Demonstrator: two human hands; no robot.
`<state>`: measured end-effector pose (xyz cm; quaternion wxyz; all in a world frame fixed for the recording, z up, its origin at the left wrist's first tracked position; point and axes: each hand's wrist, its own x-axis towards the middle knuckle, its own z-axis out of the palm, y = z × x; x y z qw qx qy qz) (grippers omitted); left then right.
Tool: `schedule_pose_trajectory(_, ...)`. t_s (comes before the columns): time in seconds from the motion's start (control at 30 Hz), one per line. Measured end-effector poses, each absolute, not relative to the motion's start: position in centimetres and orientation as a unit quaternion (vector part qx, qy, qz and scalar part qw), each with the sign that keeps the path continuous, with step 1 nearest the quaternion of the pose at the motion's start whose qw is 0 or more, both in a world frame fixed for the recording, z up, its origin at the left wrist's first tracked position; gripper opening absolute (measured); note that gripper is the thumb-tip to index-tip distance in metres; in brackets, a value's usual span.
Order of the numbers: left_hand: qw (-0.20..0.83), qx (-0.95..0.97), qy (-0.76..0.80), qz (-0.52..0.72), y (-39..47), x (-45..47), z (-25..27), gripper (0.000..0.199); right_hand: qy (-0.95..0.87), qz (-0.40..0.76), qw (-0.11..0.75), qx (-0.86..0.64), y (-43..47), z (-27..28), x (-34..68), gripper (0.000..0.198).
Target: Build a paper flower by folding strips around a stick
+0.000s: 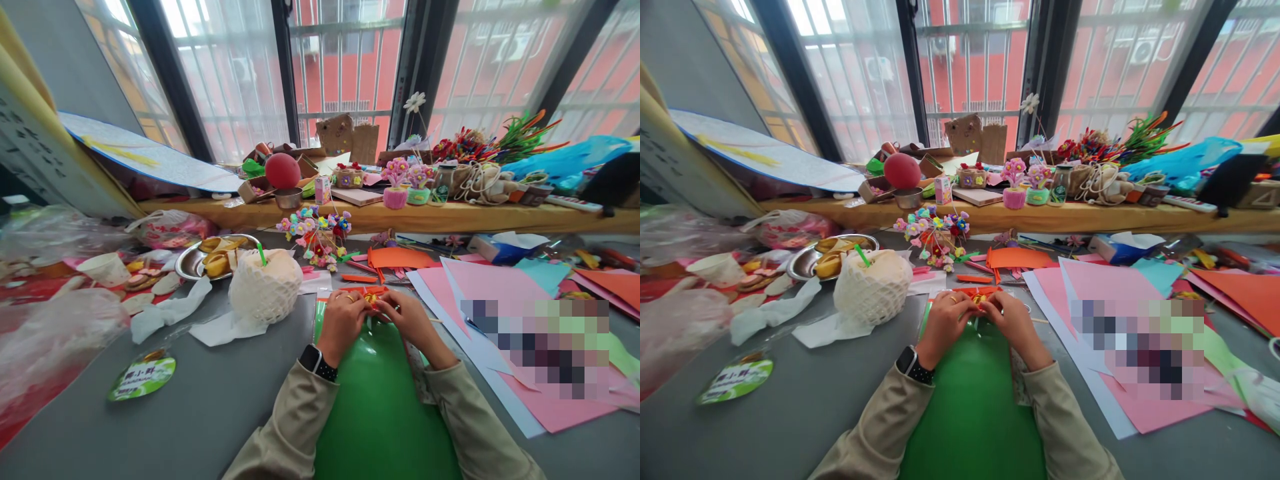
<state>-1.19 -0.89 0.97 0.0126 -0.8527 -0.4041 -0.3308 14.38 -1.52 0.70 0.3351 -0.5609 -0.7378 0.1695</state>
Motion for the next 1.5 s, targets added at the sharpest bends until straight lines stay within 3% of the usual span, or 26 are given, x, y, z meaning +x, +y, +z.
schedule_pose_trajectory(0.33,0.014,-0.862,-0.409,-0.299,-0.9,-0.9,0.6,0.011,-0.687,0.144,0.258,-0.664,-1.4,0.0,14.6,0.036)
schedule_pose_trajectory(0.7,0.035,-0.872,-0.382,-0.304,-1.0,-0.7,0.3,0.012,-0.693,0.137,0.225,-0.671,-1.7,-0.2,15.1,0.042)
schedule_pose_trajectory(0.9,0.032,-0.876,-0.375,-0.304,-1.0,-0.7,0.4,0.010,-0.730,0.190,0.183,-0.630,-1.5,0.1,15.3,0.049)
schedule_pose_trajectory(1.23,0.013,-0.872,-0.381,-0.307,-0.8,-0.8,0.1,0.005,-0.726,0.241,0.192,-0.615,-1.6,0.4,15.4,0.048)
schedule_pose_trajectory(1.5,0.003,-0.870,-0.383,-0.311,-0.9,-0.9,0.6,0.008,-0.732,0.206,0.204,-0.617,-1.6,0.7,15.6,0.045)
